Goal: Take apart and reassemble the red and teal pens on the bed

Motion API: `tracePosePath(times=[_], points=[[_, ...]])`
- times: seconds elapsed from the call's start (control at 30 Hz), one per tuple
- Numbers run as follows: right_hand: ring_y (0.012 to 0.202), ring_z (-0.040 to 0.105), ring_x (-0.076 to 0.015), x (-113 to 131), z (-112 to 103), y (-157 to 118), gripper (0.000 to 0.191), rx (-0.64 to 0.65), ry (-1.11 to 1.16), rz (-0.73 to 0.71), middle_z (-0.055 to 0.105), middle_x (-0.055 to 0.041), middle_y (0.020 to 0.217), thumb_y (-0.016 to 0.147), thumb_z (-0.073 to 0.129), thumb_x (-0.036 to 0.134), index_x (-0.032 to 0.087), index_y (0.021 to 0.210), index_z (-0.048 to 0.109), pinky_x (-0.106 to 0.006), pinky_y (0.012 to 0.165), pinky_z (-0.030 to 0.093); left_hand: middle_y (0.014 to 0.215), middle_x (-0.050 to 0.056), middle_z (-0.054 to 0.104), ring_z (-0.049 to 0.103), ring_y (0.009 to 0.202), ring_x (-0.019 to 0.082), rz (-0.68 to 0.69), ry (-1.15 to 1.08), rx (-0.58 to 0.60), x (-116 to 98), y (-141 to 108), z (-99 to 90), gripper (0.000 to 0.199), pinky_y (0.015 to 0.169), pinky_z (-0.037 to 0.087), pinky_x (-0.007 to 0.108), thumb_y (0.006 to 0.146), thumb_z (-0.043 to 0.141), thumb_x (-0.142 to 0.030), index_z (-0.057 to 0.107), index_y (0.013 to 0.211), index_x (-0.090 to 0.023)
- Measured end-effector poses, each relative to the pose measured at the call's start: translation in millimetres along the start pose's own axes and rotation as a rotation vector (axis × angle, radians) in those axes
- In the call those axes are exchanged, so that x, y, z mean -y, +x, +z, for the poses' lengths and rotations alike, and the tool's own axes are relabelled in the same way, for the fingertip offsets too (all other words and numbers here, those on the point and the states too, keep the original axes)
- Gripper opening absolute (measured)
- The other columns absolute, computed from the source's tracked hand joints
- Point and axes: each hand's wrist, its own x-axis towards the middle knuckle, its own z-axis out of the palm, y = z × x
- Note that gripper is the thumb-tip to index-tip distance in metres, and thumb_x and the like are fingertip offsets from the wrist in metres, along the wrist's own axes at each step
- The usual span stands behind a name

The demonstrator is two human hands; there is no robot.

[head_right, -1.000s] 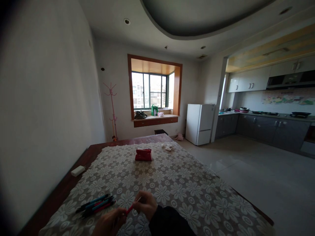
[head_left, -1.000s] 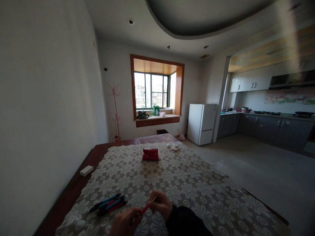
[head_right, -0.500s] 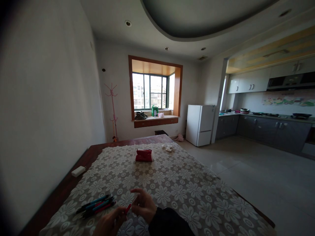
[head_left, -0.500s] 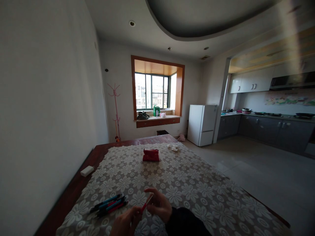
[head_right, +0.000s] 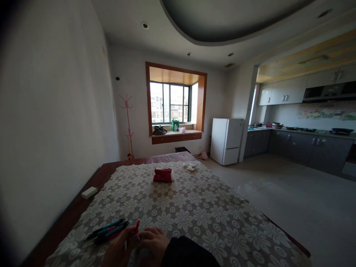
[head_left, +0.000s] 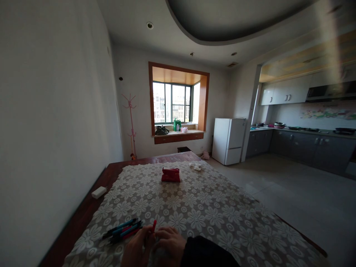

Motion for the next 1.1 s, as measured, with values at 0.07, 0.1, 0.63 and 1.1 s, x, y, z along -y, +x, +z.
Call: tracePosePath(times=[0.07,0.1,0.63,1.1], points=[[0.117,0.047,-0.0239,-7.0,5.7,-0.2,0.036,-0.006,-0.013,0.018,0.056,0.0014,0.126,0.072,0.066,0.036,0.032,0.108,0.063,-0.037,0.101,0.030,0.074,-0.001,0.067,0.063,0.062,0.013,-0.010,0.006,0.000,0.7,-0.2,1.0,0.029,0.057,0.047,0.020,0.087,0.041,-0.048,0.058,0.094,-0.026],[0.115,0.048,-0.0232,-9.0,7.8,-0.3,0.036,-0.021,-0.015,0.033,0.057,0.0011,0.125,0.073,0.065,0.034,0.031,0.109,0.063,-0.037,0.100,0.030,0.073,-0.001,0.067,0.063,0.061,0.013,-0.014,0.010,0.005,0.7,-0.2,1.3,0.029,0.056,0.047,0.020,0.087,0.041,-0.048,0.058,0.094,-0.026],[0.101,0.052,-0.0217,6.3,-2.3,-1.7,0.035,-0.048,-0.096,0.104,0.059,-0.0002,0.112,0.071,0.066,0.029,0.035,0.105,0.067,-0.036,0.090,0.037,0.076,-0.002,0.068,0.063,0.062,0.014,-0.073,0.027,0.030,0.2,0.8,-0.1,0.029,0.058,0.048,0.022,0.087,0.040,-0.047,0.056,0.100,-0.027],[0.096,0.051,-0.0200,-1.4,0.6,-1.0,0.030,-0.067,-0.184,0.140,0.062,0.0009,0.103,0.069,0.064,0.024,0.030,0.098,0.066,-0.034,0.086,0.034,0.075,-0.001,0.068,0.062,0.058,0.012,-0.047,0.022,0.031,-1.1,0.7,0.0,0.030,0.056,0.047,0.020,0.088,0.039,-0.047,0.057,0.099,-0.026]])
